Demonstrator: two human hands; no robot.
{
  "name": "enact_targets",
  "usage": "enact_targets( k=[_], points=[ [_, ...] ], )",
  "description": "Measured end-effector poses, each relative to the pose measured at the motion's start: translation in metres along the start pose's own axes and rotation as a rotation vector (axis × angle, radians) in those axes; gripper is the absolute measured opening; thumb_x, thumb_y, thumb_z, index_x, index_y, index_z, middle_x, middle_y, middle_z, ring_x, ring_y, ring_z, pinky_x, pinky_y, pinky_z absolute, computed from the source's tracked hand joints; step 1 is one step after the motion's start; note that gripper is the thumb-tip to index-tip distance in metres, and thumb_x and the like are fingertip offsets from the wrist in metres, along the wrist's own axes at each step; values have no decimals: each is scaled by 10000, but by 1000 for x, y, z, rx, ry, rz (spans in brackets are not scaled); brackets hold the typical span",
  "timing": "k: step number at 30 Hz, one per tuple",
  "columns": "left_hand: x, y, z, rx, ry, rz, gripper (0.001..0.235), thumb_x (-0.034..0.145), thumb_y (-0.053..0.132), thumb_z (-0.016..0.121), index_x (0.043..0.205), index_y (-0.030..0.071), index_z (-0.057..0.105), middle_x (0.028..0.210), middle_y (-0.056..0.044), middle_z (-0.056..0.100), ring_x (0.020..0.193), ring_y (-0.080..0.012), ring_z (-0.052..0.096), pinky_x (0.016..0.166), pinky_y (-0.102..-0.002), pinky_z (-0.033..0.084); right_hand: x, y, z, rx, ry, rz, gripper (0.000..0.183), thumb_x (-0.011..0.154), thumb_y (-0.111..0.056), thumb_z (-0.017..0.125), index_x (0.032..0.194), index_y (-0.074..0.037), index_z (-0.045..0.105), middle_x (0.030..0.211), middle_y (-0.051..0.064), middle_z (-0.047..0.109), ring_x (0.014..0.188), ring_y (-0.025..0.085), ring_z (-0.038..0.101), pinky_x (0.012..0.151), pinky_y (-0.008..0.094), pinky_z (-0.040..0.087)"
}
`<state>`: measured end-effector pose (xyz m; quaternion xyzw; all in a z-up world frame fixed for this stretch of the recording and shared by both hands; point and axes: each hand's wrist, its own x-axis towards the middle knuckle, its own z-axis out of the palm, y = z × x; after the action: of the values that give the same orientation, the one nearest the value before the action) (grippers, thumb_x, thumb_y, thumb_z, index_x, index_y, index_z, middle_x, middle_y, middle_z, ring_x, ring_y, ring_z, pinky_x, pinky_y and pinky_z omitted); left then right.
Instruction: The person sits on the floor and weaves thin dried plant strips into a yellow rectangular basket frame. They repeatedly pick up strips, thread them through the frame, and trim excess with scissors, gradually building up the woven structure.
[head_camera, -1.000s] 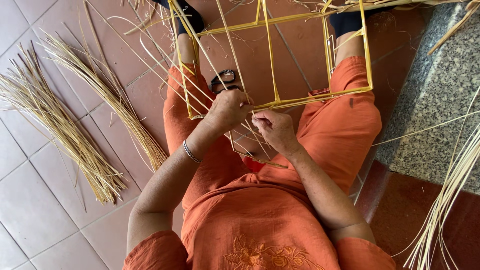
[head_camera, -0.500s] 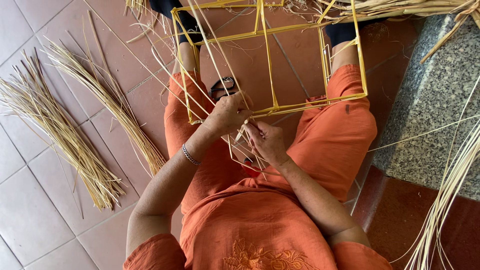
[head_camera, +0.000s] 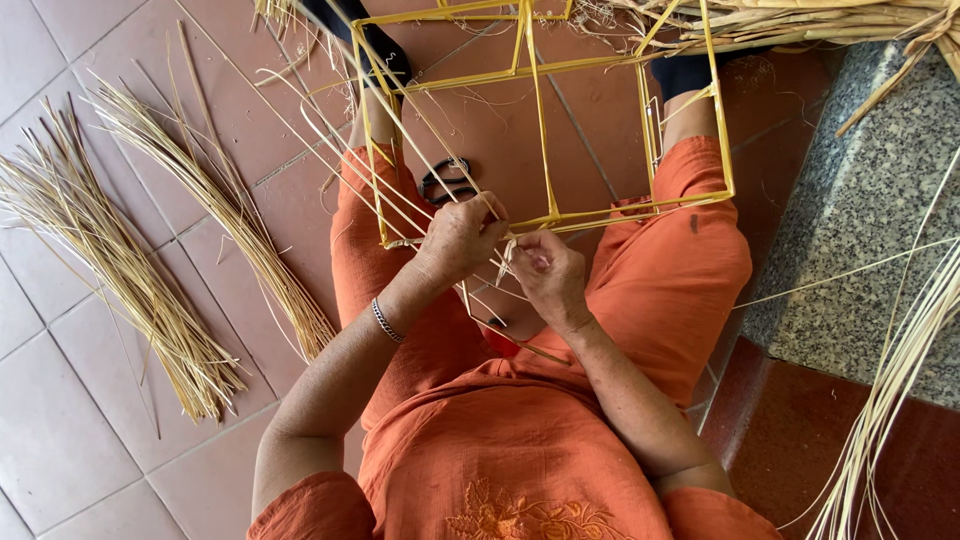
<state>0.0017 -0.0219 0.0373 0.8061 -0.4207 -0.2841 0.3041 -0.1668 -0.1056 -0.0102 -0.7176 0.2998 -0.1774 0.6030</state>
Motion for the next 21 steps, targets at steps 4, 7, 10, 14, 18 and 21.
enact_targets(
  k=[4,7,10,14,18,21],
  points=[
    [2,3,-1,36,-2,-9,95,918,140,703,959,65,664,759,-115,749,731,-271,756,680,-392,599,5,-1,-8,82,70,-132,70,979,-19,669,1039,-32,636,927,27,722,781,42,693,666,207,598],
    [1,3,0,7,-38,-19,99,972,149,658,1038,77,648,816,-99,755,760,-230,775,698,-361,622,8,0,-20,175,-62,-28,157,1005,34,602,1075,-31,727,945,48,748,718,74,617,630,208,527],
    [2,2,1,-62,-19,13,124,939,131,673,1051,80,662,889,-97,773,837,-234,776,736,-369,620,9,-8,-32,475,-152,248,246,1023,38,546,1151,-12,749,967,52,749,876,63,682,783,192,568],
    [3,-8,1,-130,-79,94,236,915,112,684,1145,96,633,955,-105,777,905,-255,768,780,-379,617,7,-23,-33,407,-147,54,258,956,24,635,1191,-43,717,1092,20,719,963,51,669,848,213,569],
    [1,-12,4,-100,-60,174,352,857,75,685,1191,121,584,945,-102,773,892,-280,763,760,-391,613,4,-33,-22,-141,77,-441,146,992,-72,744,1133,-51,717,1075,20,714,941,121,687,795,271,580],
    [-2,-7,9,53,-59,59,293,855,124,724,1113,139,585,810,-85,744,778,-287,749,688,-420,593,-2,-35,-16,-318,140,-601,134,953,-100,774,1069,-50,726,1002,26,694,875,172,650,742,286,559]
  ],
)
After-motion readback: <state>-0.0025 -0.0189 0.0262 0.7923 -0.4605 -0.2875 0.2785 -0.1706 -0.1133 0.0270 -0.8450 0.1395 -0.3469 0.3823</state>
